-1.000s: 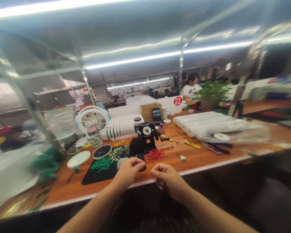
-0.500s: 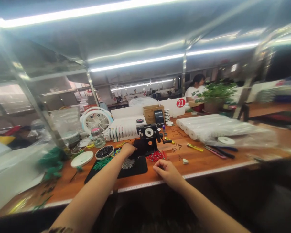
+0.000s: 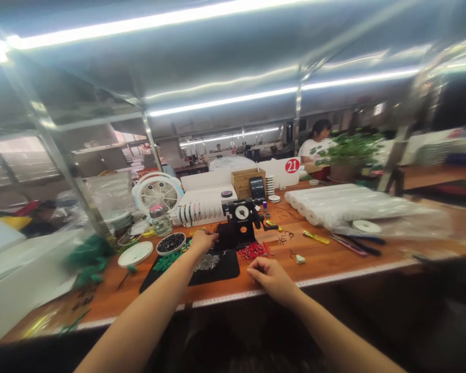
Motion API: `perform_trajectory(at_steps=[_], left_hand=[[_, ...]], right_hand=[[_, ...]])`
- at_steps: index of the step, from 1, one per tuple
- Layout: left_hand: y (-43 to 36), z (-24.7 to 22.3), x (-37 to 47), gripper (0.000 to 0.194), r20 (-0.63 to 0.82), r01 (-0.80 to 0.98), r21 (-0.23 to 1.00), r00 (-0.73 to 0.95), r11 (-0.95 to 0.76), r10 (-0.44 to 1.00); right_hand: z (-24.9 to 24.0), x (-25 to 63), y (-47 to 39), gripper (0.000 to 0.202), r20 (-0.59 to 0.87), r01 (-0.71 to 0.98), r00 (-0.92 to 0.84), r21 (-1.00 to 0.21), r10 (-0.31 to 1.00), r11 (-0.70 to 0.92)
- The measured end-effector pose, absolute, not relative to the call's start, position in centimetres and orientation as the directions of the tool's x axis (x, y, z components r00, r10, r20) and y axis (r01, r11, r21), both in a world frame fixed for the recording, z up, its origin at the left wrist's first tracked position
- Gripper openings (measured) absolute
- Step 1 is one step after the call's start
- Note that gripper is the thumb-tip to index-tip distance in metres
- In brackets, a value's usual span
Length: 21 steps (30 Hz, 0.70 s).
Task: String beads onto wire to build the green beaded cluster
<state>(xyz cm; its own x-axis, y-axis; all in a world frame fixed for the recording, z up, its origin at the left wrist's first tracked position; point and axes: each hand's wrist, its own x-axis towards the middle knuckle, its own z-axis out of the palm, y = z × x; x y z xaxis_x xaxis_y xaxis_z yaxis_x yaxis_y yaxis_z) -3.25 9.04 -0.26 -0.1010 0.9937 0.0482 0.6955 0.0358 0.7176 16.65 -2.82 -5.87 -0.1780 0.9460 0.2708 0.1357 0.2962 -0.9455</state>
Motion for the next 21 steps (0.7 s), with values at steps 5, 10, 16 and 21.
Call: perform_trajectory(at_steps=[5, 10, 16, 21], left_hand=[[9.2, -0.2, -3.6, 0.022, 0.082, 0.697, 0.716, -0.145, 0.043, 0.986], [8.8, 0.2, -3.6, 0.020, 0.100, 0.683, 0.730, -0.150, 0.029, 0.984], [8.1, 0.6, -3.4, 0.021, 0.081, 0.618, 0.785, -0.189, 0.054, 0.979], [6.9, 1.3, -2.6, 0.020, 0.024, 0.396, 0.916, -0.197, 0.057, 0.980]], right_hand=[[-5.7, 16.5, -2.9, 0.019, 0.269, 0.142, -0.177, -0.945, 0.947, 0.295], [-6.0, 16.5, -2.8, 0.018, 0.259, 0.147, -0.190, -0.946, 0.947, 0.288], [-6.1, 16.5, -2.7, 0.019, 0.260, 0.152, -0.209, -0.944, 0.943, 0.294], [-6.1, 16.6, -2.6, 0.022, 0.248, 0.112, -0.201, -0.955, 0.948, 0.273]])
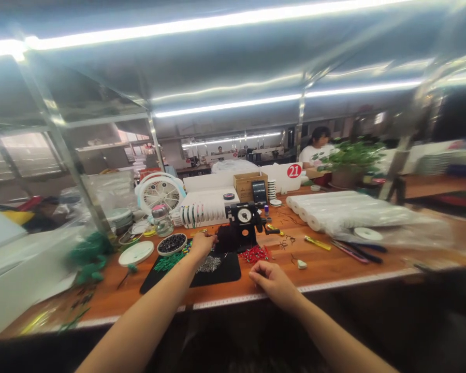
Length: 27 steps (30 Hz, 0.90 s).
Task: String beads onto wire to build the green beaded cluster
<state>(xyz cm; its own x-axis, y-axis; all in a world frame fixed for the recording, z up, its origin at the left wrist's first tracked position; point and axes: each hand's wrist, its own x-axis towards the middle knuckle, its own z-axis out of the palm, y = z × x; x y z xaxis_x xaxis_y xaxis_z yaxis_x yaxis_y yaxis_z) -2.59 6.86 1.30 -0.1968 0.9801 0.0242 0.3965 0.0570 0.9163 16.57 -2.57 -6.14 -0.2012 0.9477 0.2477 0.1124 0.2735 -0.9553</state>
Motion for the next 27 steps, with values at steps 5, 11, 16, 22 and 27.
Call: perform_trajectory(at_steps=[5, 11, 16, 22, 27], left_hand=[[0.6, 0.7, -0.6, 0.025, -0.051, 0.092, 0.994, -0.066, 0.057, 0.996], [-7.8, -2.3, 0.9, 0.033, -0.241, -0.086, 0.962, 0.187, 0.260, 0.952], [-9.4, -4.1, 0.7, 0.029, -0.293, -0.159, 0.926, 0.272, 0.343, 0.917], [-9.9, -4.2, -0.1, 0.027, -0.301, -0.174, 0.919, 0.265, 0.353, 0.916], [-10.3, -3.5, -0.4, 0.029, -0.286, -0.194, 0.909, 0.352, 0.368, 0.891]], right_hand=[[-6.0, 16.2, -3.3, 0.030, 0.214, -0.106, -0.156, -0.974, 0.964, 0.199], [-5.1, 15.0, -7.0, 0.030, 0.080, -0.370, -0.209, -0.929, 0.975, -0.003], [-4.8, 14.9, -8.5, 0.028, 0.067, -0.254, -0.186, -0.967, 0.980, 0.018], [-4.2, 15.1, -8.9, 0.027, 0.084, -0.197, -0.168, -0.979, 0.982, 0.050], [-3.6, 15.2, -9.5, 0.023, 0.160, -0.161, -0.209, -0.979, 0.965, 0.127]])
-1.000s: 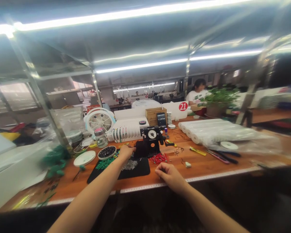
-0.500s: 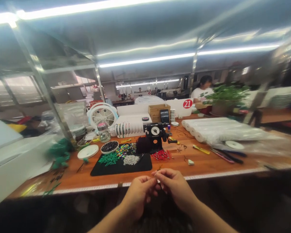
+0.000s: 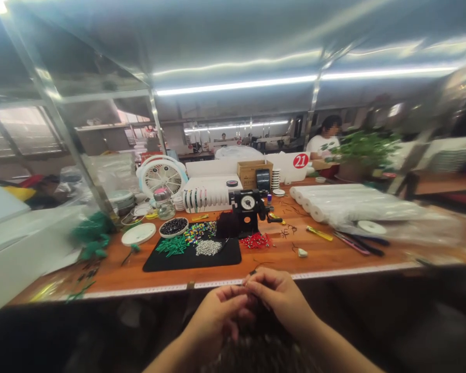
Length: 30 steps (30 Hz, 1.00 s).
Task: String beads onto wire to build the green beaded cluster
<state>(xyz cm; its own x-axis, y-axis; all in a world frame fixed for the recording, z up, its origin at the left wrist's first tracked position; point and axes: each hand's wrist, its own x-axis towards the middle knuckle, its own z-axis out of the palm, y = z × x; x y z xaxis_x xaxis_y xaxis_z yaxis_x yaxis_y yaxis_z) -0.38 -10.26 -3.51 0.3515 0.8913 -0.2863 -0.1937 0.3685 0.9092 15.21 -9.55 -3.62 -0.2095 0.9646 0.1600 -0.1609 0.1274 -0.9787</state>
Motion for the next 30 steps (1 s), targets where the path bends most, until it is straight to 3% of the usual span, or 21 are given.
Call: perform_trajectory(at_steps=[4, 8, 16, 21, 23, 26, 28, 30], left_hand=[[-10.3, -3.8, -0.1, 0.020, -0.283, -0.253, 0.882, 0.388, 0.397, 0.877], [-10.5, -5.0, 0.1, 0.014, -0.333, -0.252, 0.855, 0.404, 0.454, 0.852], [-10.8, -5.8, 0.4, 0.031, -0.323, -0.252, 0.857, 0.416, 0.449, 0.850], [-10.8, -4.8, 0.3, 0.027, -0.372, -0.452, 0.770, 0.254, 0.450, 0.892], [-10.8, -4.5, 0.2, 0.023, -0.395, -0.533, 0.721, 0.208, 0.442, 0.895], [-10.9, -4.5, 0.1, 0.019, -0.396, -0.591, 0.678, 0.207, 0.437, 0.895], [-11.0, -4.8, 0.2, 0.019, -0.393, -0.607, 0.668, 0.203, 0.430, 0.897], [-11.1, -5.0, 0.4, 0.019, -0.401, -0.616, 0.663, 0.189, 0.426, 0.897]], right_hand=[[-3.5, 15.1, -9.9, 0.020, 0.170, -0.188, -0.340, -0.976, 0.925, 0.110], [-3.5, 15.1, -9.8, 0.017, 0.194, -0.098, -0.314, -0.980, 0.929, 0.172], [-3.4, 14.4, -8.2, 0.018, 0.187, 0.127, -0.289, -0.965, 0.939, 0.231], [-4.0, 14.0, -7.2, 0.014, 0.355, 0.284, -0.049, -0.891, 0.934, 0.354], [-4.6, 14.1, -7.7, 0.016, 0.275, 0.248, -0.029, -0.929, 0.961, 0.273], [-5.2, 14.3, -9.2, 0.024, -0.035, 0.037, -0.237, -0.999, 0.971, -0.027], [-5.2, 14.2, -10.3, 0.025, -0.049, -0.072, -0.281, -0.995, 0.959, -0.072], [-5.0, 13.9, -11.2, 0.023, 0.044, -0.117, -0.218, -0.993, 0.975, 0.019]])
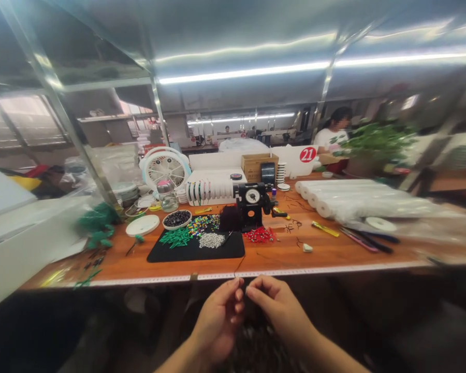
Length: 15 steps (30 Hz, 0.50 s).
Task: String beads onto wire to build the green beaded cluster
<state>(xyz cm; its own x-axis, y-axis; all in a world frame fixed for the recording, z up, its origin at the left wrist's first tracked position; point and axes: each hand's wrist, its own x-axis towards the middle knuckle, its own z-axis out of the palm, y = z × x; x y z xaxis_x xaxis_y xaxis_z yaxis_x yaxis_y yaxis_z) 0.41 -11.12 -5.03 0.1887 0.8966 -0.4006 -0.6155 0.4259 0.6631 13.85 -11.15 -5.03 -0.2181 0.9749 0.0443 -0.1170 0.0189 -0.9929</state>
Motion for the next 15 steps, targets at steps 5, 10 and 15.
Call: perform_trajectory(at_steps=[5, 10, 15], left_hand=[[-11.38, -5.23, 0.63, 0.015, -0.425, -0.664, 0.615, 0.174, 0.424, 0.888], [-11.53, -4.80, 0.71, 0.014, -0.425, -0.691, 0.569, 0.215, 0.445, 0.879], [-11.59, -4.37, 0.91, 0.012, -0.421, -0.712, 0.547, 0.219, 0.440, 0.880]], right_hand=[[-4.76, 13.13, -12.04, 0.020, 0.142, -0.015, -0.097, -0.990, 0.985, 0.142], [-5.33, 12.98, -12.19, 0.019, 0.227, 0.110, -0.018, -0.967, 0.974, 0.228], [-5.32, 12.97, -12.35, 0.021, 0.286, 0.152, -0.036, -0.945, 0.957, 0.288]])
